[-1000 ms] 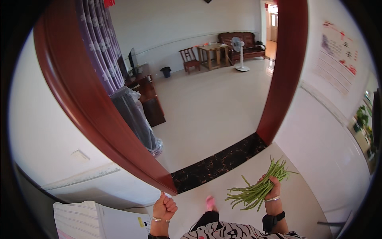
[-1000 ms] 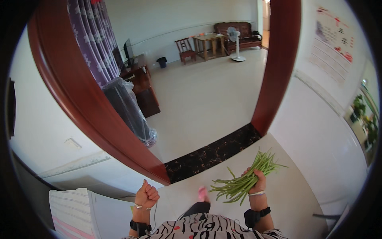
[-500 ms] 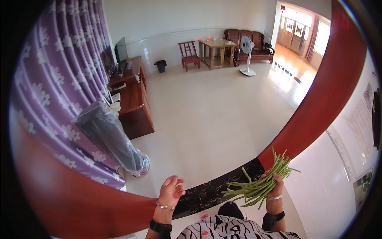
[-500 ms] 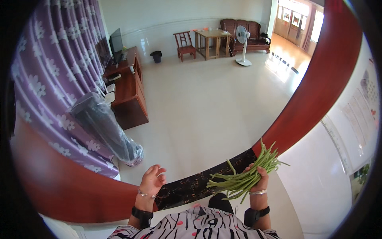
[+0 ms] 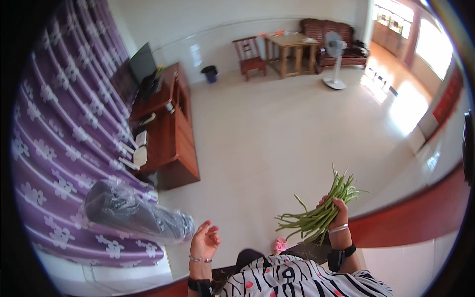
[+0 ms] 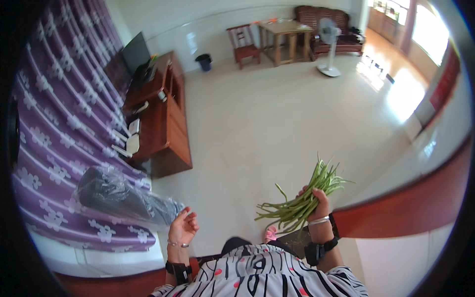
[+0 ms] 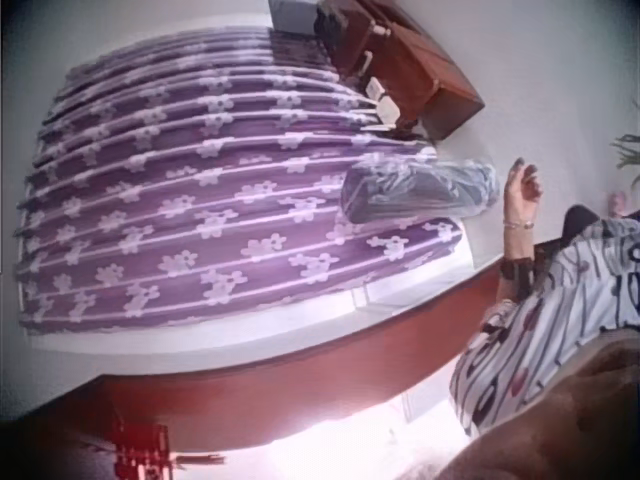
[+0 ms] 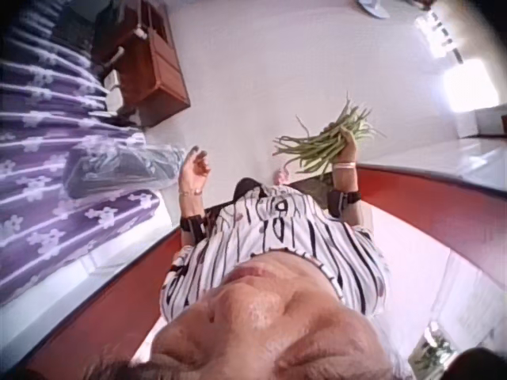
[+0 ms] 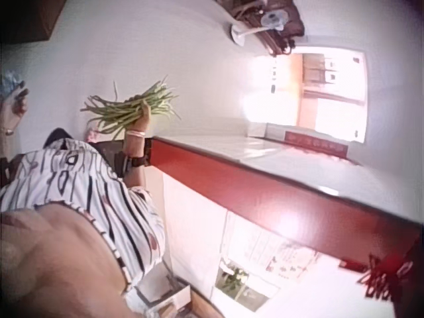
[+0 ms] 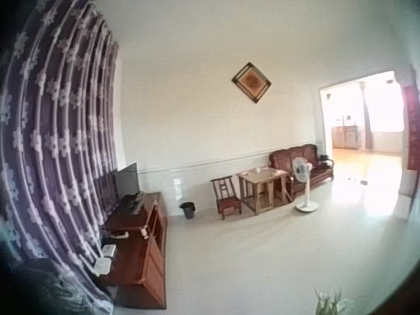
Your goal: The person breaks long beans into smaller pieces by hand, places them in a bowl, then bags the remaining beans and puts them in the refrigerator.
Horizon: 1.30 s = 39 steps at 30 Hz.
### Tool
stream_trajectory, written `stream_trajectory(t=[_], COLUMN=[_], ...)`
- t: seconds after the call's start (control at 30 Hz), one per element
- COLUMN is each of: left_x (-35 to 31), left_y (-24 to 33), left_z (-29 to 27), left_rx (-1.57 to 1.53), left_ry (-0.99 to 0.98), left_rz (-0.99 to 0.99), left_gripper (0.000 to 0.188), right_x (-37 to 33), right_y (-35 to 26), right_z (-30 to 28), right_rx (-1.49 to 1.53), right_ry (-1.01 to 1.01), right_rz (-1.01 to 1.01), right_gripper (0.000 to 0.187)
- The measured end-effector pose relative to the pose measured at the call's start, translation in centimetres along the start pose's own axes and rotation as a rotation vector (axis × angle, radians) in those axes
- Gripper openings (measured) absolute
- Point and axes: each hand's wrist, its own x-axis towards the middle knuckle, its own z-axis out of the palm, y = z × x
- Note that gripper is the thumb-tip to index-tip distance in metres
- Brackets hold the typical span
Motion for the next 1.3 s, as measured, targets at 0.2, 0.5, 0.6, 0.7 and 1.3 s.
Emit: stream_trajectory(t=[0.2, 0.5, 0.6, 0.7, 1.3], left_x=[9.0, 33.7, 42.2, 49.8, 82.2], left_y=[5.4, 14.1, 16.4, 18.4, 30.7], left_z=[2.6, 4.6, 7.3, 8.7, 4.7], left_rx=[0.033, 0.206, 0.283, 0.373, 0.015], left_ry=[0.086, 0.280, 0.338, 0.414, 0.851], left_rz=[0.167, 0.145, 0.138, 0.190, 0.209], left_gripper=[0.022, 0.049, 0.054, 0.058, 0.074], right_x=[15.8, 34.6, 40.5, 45.9, 82.1], right_y=[2.1, 4.6, 3.3, 3.1, 11.4], right_z=[6.9, 15.9, 19.3, 21.1, 33.0], right_rx=[-0.030, -0.122, -0.067, -0.101, -0.240], right_ry=[-0.117, -0.102, -0.112, -0.111, -0.114], right_rz=[0.118, 0.155, 0.082, 0.051, 0.386], right_gripper=[0.030, 0.025, 0.025, 0.025, 0.037])
